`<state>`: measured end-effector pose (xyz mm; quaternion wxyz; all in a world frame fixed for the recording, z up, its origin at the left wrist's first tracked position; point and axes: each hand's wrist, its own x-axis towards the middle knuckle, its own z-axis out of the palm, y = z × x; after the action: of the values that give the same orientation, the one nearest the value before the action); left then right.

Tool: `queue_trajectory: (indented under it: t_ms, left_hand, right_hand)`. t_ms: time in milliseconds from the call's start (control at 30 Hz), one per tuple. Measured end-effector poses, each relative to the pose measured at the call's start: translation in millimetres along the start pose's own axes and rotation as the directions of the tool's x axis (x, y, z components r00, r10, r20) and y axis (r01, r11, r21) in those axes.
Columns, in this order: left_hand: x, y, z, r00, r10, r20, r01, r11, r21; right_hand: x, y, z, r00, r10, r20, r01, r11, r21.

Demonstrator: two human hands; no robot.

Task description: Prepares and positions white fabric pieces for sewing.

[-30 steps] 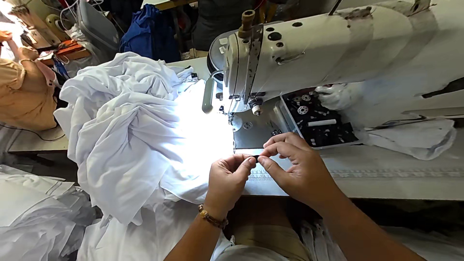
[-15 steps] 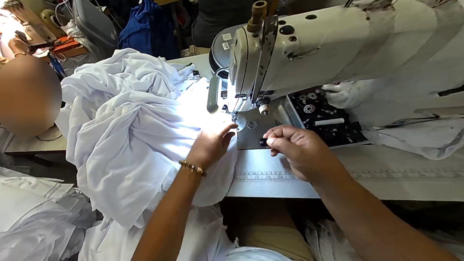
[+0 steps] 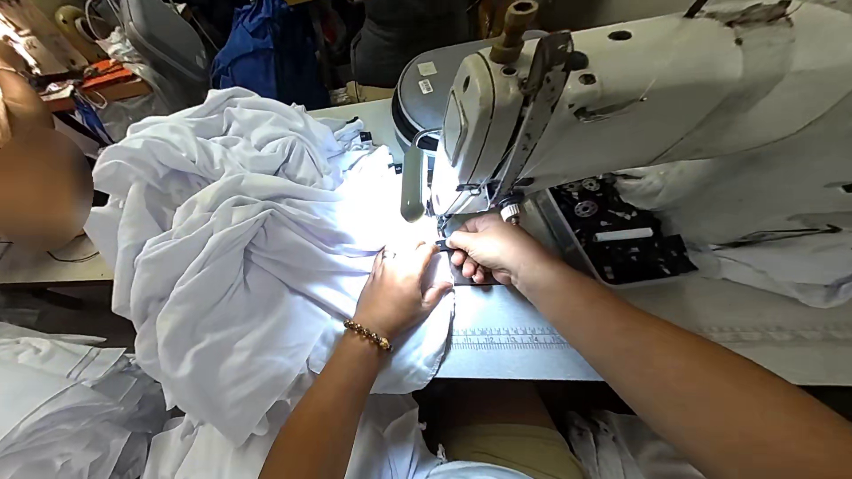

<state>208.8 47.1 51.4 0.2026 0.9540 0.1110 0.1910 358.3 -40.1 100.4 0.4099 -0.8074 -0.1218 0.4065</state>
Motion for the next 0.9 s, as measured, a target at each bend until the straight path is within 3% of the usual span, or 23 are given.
queue_trajectory:
  t_ms: [300,367,433,500,600,633,900]
  left_hand:
    - [2,-2,0,0.993,0.031,0.113,-0.038,0.997,0.061]
    - [3,-2,-1,0.991,0.033,0.132,-0.041,0.997,0.063]
    - [4,-1,-3,0.99,0.034,0.135,-0.041,0.998,0.054]
    - [5,-1,-5,0.988,0.033,0.148,-0.041,0.998,0.051]
    - [4,-2,-2,0.987,0.049,0.151,-0.06,0.996,0.069]
    - [4,-2,-1,0.988,0.064,0.141,-0.075,0.994,0.076]
    - [0,-3,1,0.994,0.089,0.069,-0.094,0.993,0.067]
  right_hand:
    - [-3,-4,5,1.0,0.01,-0.027,-0.014,0.99,-0.139]
    - [-2,0,4,0.996,-0.084,-0.043,0.07,0.963,-0.261]
    - [-4,16,1,0.923,-0.38,-0.064,0.312,0.834,-0.454]
    - [-10,36,2,0.755,-0.654,-0.043,0.533,0.651,-0.541]
    - [-13,60,7,0.587,-0.809,0.022,0.634,0.442,-0.635]
    - [-13,64,8,0.564,-0.825,0.043,0.634,0.399,-0.662]
    - [-20,62,8,0.588,-0.796,0.145,0.527,0.241,-0.815]
